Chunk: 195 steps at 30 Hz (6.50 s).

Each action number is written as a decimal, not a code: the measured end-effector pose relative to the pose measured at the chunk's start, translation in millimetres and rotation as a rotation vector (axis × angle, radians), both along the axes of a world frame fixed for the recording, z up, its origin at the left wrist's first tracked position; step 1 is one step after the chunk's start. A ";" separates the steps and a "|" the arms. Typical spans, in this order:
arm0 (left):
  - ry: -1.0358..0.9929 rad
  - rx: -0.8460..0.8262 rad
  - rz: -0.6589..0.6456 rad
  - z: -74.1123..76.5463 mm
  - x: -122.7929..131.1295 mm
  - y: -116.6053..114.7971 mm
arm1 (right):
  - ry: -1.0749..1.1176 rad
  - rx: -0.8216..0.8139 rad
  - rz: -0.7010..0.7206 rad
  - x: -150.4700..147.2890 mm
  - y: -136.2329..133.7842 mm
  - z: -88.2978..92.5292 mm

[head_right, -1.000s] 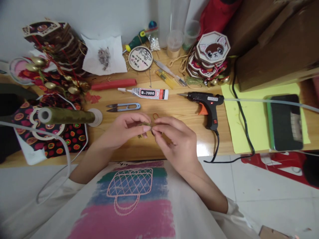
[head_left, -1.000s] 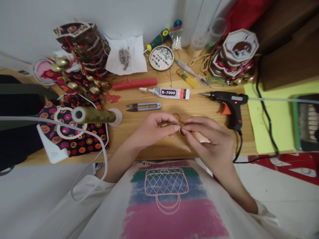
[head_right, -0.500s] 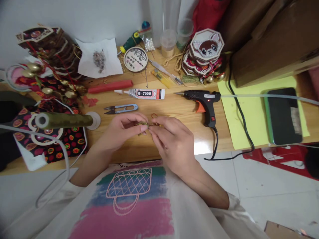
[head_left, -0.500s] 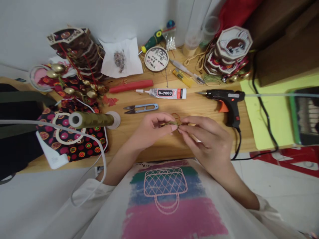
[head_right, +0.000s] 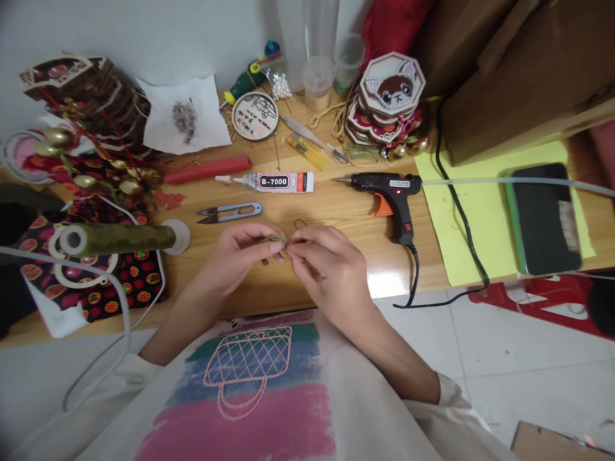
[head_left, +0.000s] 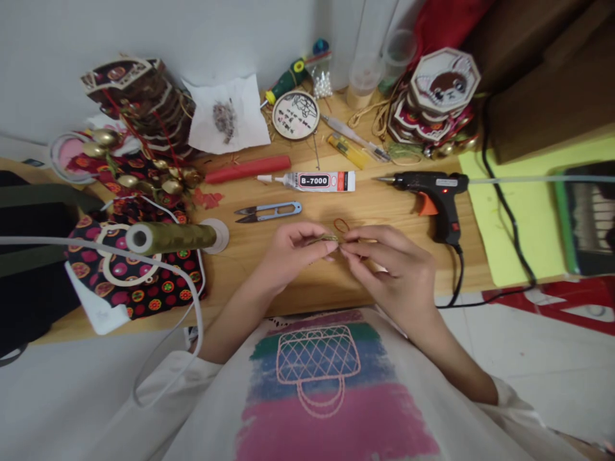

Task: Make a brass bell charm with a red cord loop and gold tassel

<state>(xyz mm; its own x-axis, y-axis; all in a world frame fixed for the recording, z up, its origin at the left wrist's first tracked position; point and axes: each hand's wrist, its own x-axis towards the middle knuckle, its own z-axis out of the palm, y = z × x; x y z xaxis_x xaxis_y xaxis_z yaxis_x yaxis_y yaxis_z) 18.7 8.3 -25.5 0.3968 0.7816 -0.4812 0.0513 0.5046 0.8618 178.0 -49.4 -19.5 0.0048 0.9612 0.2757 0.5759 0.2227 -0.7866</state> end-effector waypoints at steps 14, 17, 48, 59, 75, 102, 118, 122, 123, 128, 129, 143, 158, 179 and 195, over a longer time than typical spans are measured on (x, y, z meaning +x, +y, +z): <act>0.236 0.187 -0.267 13.3 -7.7 11.3 | 0.181 -0.138 0.107 12.1 11.8 -8.1; 0.285 0.250 -0.316 12.7 -9.5 11.3 | 0.147 -0.139 0.134 11.4 12.8 -10.9; 0.204 -0.080 -0.176 -11.5 -9.4 -4.2 | 0.150 -0.054 0.088 2.5 3.4 -39.9; 0.164 -0.131 -0.169 -13.1 -8.4 -1.4 | 0.164 -0.087 -0.055 -8.3 -2.9 -42.4; 0.093 -0.188 -0.264 -11.2 -7.5 7.3 | 0.378 -0.521 -0.036 1.2 18.9 -35.0; -0.087 -0.258 -0.020 -3.5 -2.7 -10.1 | 0.151 -0.016 -0.008 -6.5 -6.9 -11.5; -0.287 -0.332 -0.008 -0.3 -0.1 -19.3 | 0.113 0.109 -0.016 -3.3 -10.1 -3.8; -0.329 -0.321 -0.023 0.8 0.3 -19.3 | 0.110 0.118 -0.027 -2.4 -11.4 -5.2; -0.340 -0.319 -0.025 1.2 0.4 -19.2 | 0.111 0.117 -0.029 -2.1 -11.7 -5.7; -0.333 -0.330 -0.046 3.4 -0.1 -17.9 | 0.090 0.093 -0.041 -1.2 -13.7 -6.2; -0.322 -0.331 -0.046 3.8 -0.2 -17.7 | 0.079 0.087 -0.039 -1.0 -14.1 -5.8; -0.161 -0.199 -0.135 11.9 1.4 -16.9 | 0.035 0.116 0.017 0.8 -16.1 -3.1; 0.522 0.499 -0.515 19.7 1.4 -5.3 | 0.123 -0.010 0.108 -2.5 -18.1 -34.0; 0.350 0.383 -0.065 35.4 18.9 -22.6 | 0.182 0.339 -0.119 -12.9 -11.6 -33.4; 0.296 0.430 -0.006 37.9 21.4 -26.4 | -0.036 0.412 -0.158 -8.9 -7.4 -20.8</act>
<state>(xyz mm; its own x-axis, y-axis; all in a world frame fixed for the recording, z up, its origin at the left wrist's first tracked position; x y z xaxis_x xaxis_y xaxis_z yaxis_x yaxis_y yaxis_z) 40.1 -18.1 12.4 0.2972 0.9316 -0.2094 0.3258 0.1072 0.9394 169.1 -56.8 -40.3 0.1263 0.7594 0.6383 0.6533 0.4205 -0.6296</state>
